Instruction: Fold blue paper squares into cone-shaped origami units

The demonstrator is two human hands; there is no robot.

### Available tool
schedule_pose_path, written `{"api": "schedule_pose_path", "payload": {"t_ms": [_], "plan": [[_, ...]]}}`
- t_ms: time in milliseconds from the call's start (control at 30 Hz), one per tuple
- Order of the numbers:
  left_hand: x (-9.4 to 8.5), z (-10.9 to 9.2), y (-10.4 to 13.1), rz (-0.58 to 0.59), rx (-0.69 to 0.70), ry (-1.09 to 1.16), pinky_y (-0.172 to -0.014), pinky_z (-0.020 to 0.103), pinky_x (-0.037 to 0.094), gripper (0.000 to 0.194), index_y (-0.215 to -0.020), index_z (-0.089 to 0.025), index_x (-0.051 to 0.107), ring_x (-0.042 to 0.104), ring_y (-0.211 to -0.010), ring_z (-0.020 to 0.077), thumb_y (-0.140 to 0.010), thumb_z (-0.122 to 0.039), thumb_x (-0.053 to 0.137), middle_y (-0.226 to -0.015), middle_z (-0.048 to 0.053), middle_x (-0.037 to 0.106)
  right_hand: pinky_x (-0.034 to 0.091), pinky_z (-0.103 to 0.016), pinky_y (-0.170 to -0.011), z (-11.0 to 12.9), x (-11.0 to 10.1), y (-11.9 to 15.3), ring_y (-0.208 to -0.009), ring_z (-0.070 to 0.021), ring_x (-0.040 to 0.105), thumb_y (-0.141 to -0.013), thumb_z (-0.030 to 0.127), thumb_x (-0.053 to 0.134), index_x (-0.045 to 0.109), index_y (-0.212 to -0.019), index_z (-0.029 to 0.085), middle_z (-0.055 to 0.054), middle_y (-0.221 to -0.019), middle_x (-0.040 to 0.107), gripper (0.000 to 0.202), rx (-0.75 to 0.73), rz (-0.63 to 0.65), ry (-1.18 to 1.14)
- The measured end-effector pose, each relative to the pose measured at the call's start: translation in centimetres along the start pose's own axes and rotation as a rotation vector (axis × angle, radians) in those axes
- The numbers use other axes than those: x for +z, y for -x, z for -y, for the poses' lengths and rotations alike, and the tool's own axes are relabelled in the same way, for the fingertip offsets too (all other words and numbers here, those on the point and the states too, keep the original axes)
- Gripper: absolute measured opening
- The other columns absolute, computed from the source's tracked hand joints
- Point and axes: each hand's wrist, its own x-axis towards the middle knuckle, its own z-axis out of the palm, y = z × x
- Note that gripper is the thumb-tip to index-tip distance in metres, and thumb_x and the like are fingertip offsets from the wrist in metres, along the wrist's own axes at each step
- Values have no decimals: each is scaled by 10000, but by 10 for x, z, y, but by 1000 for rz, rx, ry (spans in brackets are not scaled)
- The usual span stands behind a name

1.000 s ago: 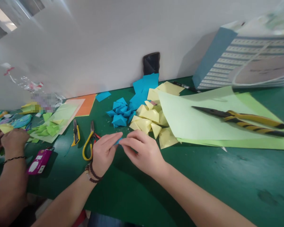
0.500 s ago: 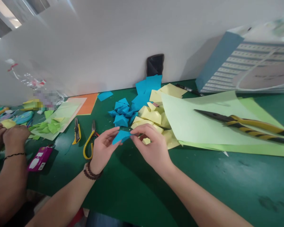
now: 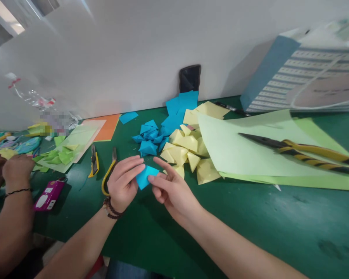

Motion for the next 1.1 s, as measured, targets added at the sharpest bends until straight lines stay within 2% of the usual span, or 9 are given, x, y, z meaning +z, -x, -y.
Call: {"api": "schedule_pose_path", "payload": {"t_ms": [67, 200, 267, 333, 400, 500, 700, 900, 1100], "plan": [[2, -3, 0, -19, -172, 126, -986, 406, 541, 400, -1261, -233, 601, 627, -1161, 212, -911, -60, 515, -1167, 76, 690, 230, -192, -389, 5, -3, -3, -399, -41, 359, -618, 298, 856, 530, -1317, 237, 121, -512, 456, 775, -84, -24, 12], [6, -6, 2, 4, -758, 691, -817, 321, 579, 357, -1304, -233, 579, 669, -973, 186, -965, -331, 526, -1130, 92, 673, 250, -205, -394, 15, -9, -6, -405, -46, 401, -644, 309, 837, 499, -1354, 290, 119, -567, 482, 787, -217, -28, 111], [7, -7, 1, 4, -957, 943, -768, 294, 568, 471, -1323, -251, 560, 654, -993, 197, -909, -472, 596, -1219, 98, 623, 270, -209, -400, 16, -10, -7, -417, -54, 427, -652, 320, 829, 501, -1345, 290, 113, -583, 504, 768, -261, -10, 156], [9, -9, 0, 21, -1058, 1091, -788, 302, 556, 660, -1351, -265, 528, 628, -1061, 228, -790, -560, 710, -1292, 100, 575, 291, -212, -410, 16, -11, -9, -430, -61, 447, -660, 325, 822, 509, -1329, 287, 111, -585, 511, 739, -295, -5, 186], [10, -10, -2, 85, -1129, 1178, -788, 312, 551, 807, -1355, -256, 519, 633, -1036, 235, -663, -537, 825, -1207, 90, 620, 302, -215, -417, 14, -13, -10, -434, -66, 453, -672, 326, 813, 518, -1317, 283, 116, -564, 494, 711, -318, -13, 213], [13, -10, -3, 99, -1242, 1193, -741, 275, 540, 816, -1283, -219, 573, 655, -863, 175, -554, -330, 922, -949, 37, 691, 317, -220, -425, 11, -15, -12, -439, -70, 455, -674, 335, 812, 536, -1299, 273, 109, -560, 507, 687, -321, -15, 251], [15, -6, -3, 63, -1350, 1238, -650, 221, 509, 774, -1237, -195, 586, 607, -582, 90, -533, -173, 907, -624, -63, 635, 328, -218, -433, 9, -15, -11, -446, -71, 463, -659, 341, 827, 560, -1277, 271, 100, -559, 533, 677, -301, 12, 263], [15, -1, 0, 40, -1427, 1330, -620, 210, 519, 719, -1167, -209, 611, 618, -655, 91, -520, -225, 924, -779, -39, 650, 358, -227, -446, 10, -15, -11, -455, -71, 469, -679, 314, 808, 569, -1269, 267, 96, -573, 540, 638, -347, 33, 281], [13, 2, -2, 151, -1356, 1335, -618, 215, 513, 634, -1126, -182, 631, 611, -678, 102, -568, -297, 909, -827, 3, 665, 391, -242, -461, 19, -19, -13, -486, -80, 486, -698, 323, 790, 605, -1207, 285, 78, -622, 554, 543, -396, 29, 319]]}}
